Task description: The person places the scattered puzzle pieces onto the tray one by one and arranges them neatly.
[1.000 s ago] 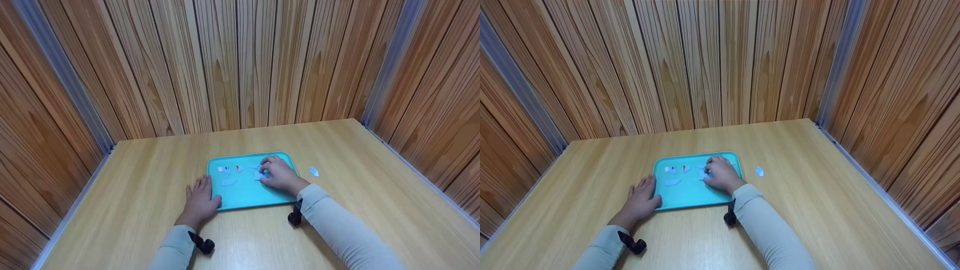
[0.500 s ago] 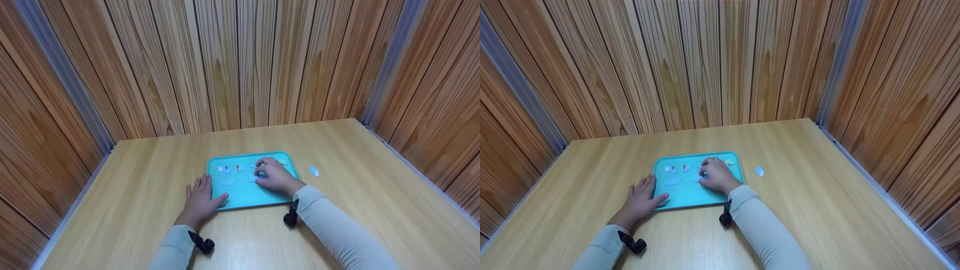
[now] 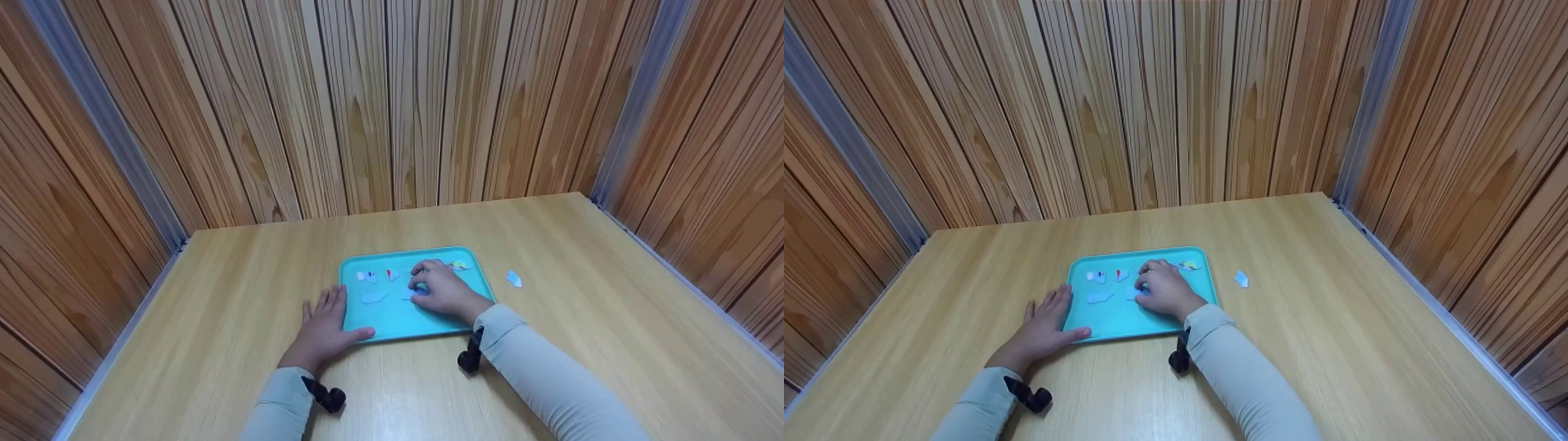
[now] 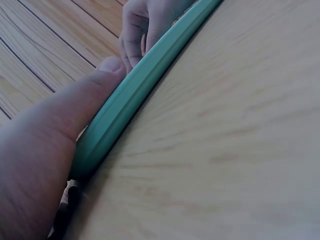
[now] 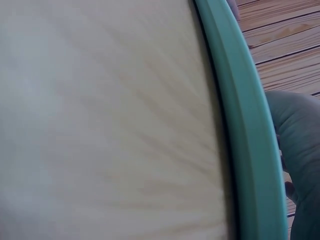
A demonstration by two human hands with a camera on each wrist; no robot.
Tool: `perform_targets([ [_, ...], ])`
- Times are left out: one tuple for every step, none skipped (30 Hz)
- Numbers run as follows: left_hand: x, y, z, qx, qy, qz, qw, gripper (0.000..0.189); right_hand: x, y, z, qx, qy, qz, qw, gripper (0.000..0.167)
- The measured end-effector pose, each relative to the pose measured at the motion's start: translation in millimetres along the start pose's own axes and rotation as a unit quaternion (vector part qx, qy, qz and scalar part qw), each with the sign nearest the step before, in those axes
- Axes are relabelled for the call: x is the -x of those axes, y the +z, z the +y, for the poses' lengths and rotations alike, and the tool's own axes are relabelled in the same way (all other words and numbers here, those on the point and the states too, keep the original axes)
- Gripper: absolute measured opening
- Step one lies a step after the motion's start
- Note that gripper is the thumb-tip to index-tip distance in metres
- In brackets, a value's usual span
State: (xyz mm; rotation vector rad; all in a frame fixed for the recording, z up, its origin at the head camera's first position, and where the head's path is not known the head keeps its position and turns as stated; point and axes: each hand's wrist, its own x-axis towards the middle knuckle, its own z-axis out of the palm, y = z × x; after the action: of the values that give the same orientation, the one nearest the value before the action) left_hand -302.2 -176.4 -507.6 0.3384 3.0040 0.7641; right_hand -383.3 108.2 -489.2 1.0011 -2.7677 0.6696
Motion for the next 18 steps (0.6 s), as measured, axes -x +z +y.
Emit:
perform_targets([
  [0.5,-0.4,-0.6,0.001,0.002,0.0,1.0,0.119,-0.4,0.6,-0.1,0.0,0.0,-0.001,1.0,0.022],
  [0.8,-0.8,-1.1,0.0,0.002,-0.002,1.0,0.12,-0.5,1.3,0.0,-0.001,0.0,-0.002,1.0,0.022],
  [1.1,-1.1,-1.5,-0.001,0.002,-0.004,1.0,0.121,-0.5,1.7,0.0,-0.002,0.001,-0.002,1.0,0.022],
  [1.4,-1.4,-1.6,-0.001,0.002,-0.005,1.0,0.122,-0.4,2.2,0.2,-0.004,0.003,-0.004,1.0,0.022],
  [1.5,-1.2,-1.9,0.002,0.005,-0.004,1.0,0.122,-0.3,2.7,0.5,-0.006,0.004,-0.004,1.0,0.022],
  [1.7,-1.1,-2.1,0.003,0.006,-0.002,1.0,0.122,0.0,3.1,0.9,-0.009,0.006,-0.004,0.9999,0.021],
  [1.8,-1.1,-2.1,0.005,0.007,-0.003,1.0,0.123,0.4,3.5,1.3,-0.011,0.009,-0.006,0.9999,0.022],
  [1.9,-0.9,-2.3,0.006,0.007,-0.003,1.0,0.123,0.8,3.9,1.7,-0.014,0.009,-0.006,0.9998,0.022],
  [2.0,-0.6,-2.6,0.007,0.007,-0.004,0.9999,0.123,1.1,4.3,2.2,-0.018,0.009,-0.006,0.9998,0.021],
  [2.1,-0.3,-2.7,0.007,0.006,-0.004,0.9999,0.123,1.6,4.9,2.9,-0.021,0.01,-0.005,0.9997,0.021],
  [2.1,0.0,-2.9,0.007,0.006,-0.005,0.9999,0.123,2.0,5.4,3.4,-0.023,0.011,-0.004,0.9997,0.02],
  [2.1,0.0,-3.0,0.006,0.006,-0.006,0.9999,0.123,2.4,5.8,3.6,-0.026,0.012,-0.003,0.9996,0.02],
  [2.0,0.0,-3.0,0.005,0.006,-0.007,0.9999,0.123,2.8,6.2,3.8,-0.03,0.013,-0.002,0.9995,0.019],
  [2.0,0.1,-3.0,0.005,0.006,-0.007,0.9999,0.123,2.9,6.8,3.9,-0.034,0.013,-0.001,0.9993,0.019],
  [1.8,0.1,-2.9,0.004,0.007,-0.006,0.9999,0.123,3.2,7.3,3.8,-0.037,0.014,0.001,0.9992,0.019],
  [1.7,-0.1,-2.8,0.002,0.008,-0.006,0.9999,0.123,3.4,7.8,3.5,-0.04,0.014,0.003,0.9991,0.019],
  [1.7,-0.2,-2.9,0.001,0.009,-0.006,0.9999,0.123,3.7,8.2,3.1,-0.045,0.016,0.003,0.9989,0.019],
  [1.6,-0.2,-3.0,-0.001,0.009,-0.008,0.9999,0.123,4.0,8.5,2.8,-0.05,0.019,0.004,0.9986,0.02],
])
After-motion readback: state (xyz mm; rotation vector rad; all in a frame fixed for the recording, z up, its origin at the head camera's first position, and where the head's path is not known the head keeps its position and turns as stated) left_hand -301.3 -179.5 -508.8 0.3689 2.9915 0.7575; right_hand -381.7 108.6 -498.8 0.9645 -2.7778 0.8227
